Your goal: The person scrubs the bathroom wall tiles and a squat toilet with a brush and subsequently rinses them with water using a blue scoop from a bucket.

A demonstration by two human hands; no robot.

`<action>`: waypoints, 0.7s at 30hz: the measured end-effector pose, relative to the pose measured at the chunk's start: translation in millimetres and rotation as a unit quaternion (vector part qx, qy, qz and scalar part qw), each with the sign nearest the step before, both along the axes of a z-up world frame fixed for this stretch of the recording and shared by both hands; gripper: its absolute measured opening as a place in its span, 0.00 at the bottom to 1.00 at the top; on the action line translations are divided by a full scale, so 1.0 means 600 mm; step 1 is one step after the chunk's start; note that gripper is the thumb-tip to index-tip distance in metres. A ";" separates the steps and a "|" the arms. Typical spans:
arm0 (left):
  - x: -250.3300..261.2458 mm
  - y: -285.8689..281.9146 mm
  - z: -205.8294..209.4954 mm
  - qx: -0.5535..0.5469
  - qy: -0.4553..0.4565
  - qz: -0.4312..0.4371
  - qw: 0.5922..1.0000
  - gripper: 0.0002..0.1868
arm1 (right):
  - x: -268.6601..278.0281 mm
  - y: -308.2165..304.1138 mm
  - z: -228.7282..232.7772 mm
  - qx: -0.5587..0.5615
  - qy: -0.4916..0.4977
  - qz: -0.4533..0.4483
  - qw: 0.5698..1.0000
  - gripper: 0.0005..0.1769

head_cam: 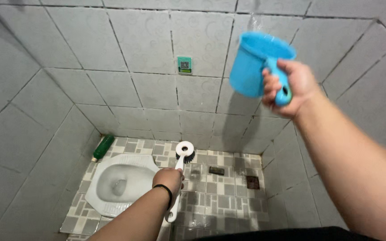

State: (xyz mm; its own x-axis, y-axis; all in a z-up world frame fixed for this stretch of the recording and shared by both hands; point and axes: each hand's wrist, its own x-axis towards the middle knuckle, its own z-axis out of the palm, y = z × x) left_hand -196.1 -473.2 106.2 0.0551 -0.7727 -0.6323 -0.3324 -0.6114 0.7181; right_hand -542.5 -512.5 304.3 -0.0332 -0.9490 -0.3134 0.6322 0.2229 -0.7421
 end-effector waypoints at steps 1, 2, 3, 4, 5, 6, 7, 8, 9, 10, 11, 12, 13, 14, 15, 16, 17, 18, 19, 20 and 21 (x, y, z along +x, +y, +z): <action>0.001 -0.003 -0.003 -0.003 -0.002 -0.004 1.000 0.13 | 0.005 0.015 -0.031 0.017 -0.015 -0.001 1.000 0.22; 0.003 -0.006 -0.006 -0.005 -0.004 -0.007 1.000 0.13 | 0.011 0.032 -0.063 0.034 -0.030 -0.003 0.999 0.23; 0.003 -0.009 -0.010 -0.008 -0.005 -0.011 1.000 0.12 | 0.012 0.050 -0.092 0.079 -0.051 -0.001 0.996 0.24; 0.005 -0.013 -0.013 -0.007 -0.031 -0.041 0.999 0.14 | 0.012 0.070 -0.121 0.123 -0.073 0.001 0.990 0.25; 0.006 -0.016 -0.017 -0.005 -0.057 -0.070 0.996 0.15 | 0.015 0.093 -0.152 0.165 -0.076 -0.016 0.983 0.25; 0.006 -0.017 -0.020 -0.004 -0.082 -0.099 0.992 0.16 | 0.017 0.119 -0.183 0.207 -0.080 -0.032 0.975 0.25; 0.004 -0.017 -0.024 0.003 -0.073 -0.091 0.993 0.16 | 0.019 0.145 -0.214 0.245 -0.073 -0.036 0.966 0.25; 0.001 -0.016 -0.028 0.009 -0.064 -0.083 0.994 0.16 | 0.020 0.172 -0.244 0.282 -0.066 -0.041 0.956 0.25; -0.001 -0.013 -0.032 0.016 -0.055 -0.075 0.996 0.16 | 0.021 0.201 -0.274 0.312 -0.072 -0.041 0.946 0.24; -0.004 -0.012 -0.037 0.012 -0.056 -0.089 0.994 0.16 | 0.020 0.227 -0.303 0.343 -0.078 -0.042 0.935 0.23; -0.007 -0.012 -0.041 0.009 -0.057 -0.101 0.993 0.16 | 0.019 0.249 -0.330 0.370 -0.081 -0.041 0.925 0.22; -0.010 -0.013 -0.044 0.005 -0.058 -0.114 0.992 0.16 | 0.018 0.268 -0.355 0.397 -0.085 -0.039 0.913 0.21; -0.012 -0.013 -0.046 0.001 -0.059 -0.124 0.991 0.16 | 0.011 0.272 -0.372 0.424 -0.088 -0.036 0.901 0.21; -0.014 -0.013 -0.047 -0.003 -0.060 -0.134 0.989 0.16 | 0.001 0.262 -0.381 0.440 -0.090 -0.049 0.892 0.18; -0.016 -0.014 -0.047 -0.009 -0.061 -0.145 0.987 0.15 | -0.007 0.248 -0.383 0.455 -0.092 -0.062 0.883 0.16; -0.020 -0.013 -0.047 0.001 -0.057 -0.131 0.990 0.16 | -0.014 0.237 -0.375 0.470 -0.094 -0.076 0.874 0.14; -0.025 -0.013 -0.045 0.009 -0.054 -0.117 0.992 0.16 | -0.030 0.212 -0.346 0.418 -0.101 -0.084 0.899 0.12; -0.029 -0.013 -0.044 0.017 -0.050 -0.102 0.993 0.16 | -0.046 0.172 -0.301 0.364 -0.108 -0.091 0.921 0.10; -0.033 -0.018 -0.044 -0.008 -0.084 -0.145 0.986 0.18 | -0.063 0.137 -0.242 0.266 -0.056 -0.091 0.958 0.08; -0.037 -0.025 -0.044 -0.032 -0.117 -0.187 0.975 0.19 | -0.077 0.109 -0.174 0.205 0.096 -0.139 0.964 0.07; -0.042 -0.029 -0.044 -0.058 -0.151 -0.229 0.960 0.21 | -0.087 0.088 -0.110 0.146 0.191 -0.176 0.955 0.06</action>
State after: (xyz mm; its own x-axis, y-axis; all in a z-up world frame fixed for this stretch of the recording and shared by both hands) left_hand -221.0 -490.8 79.7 -0.1399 -0.8238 -0.5493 -0.7513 -0.2730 0.6009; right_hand -594.5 -459.6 238.0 -0.4984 -0.7324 -0.4638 0.4015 0.2792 -0.8723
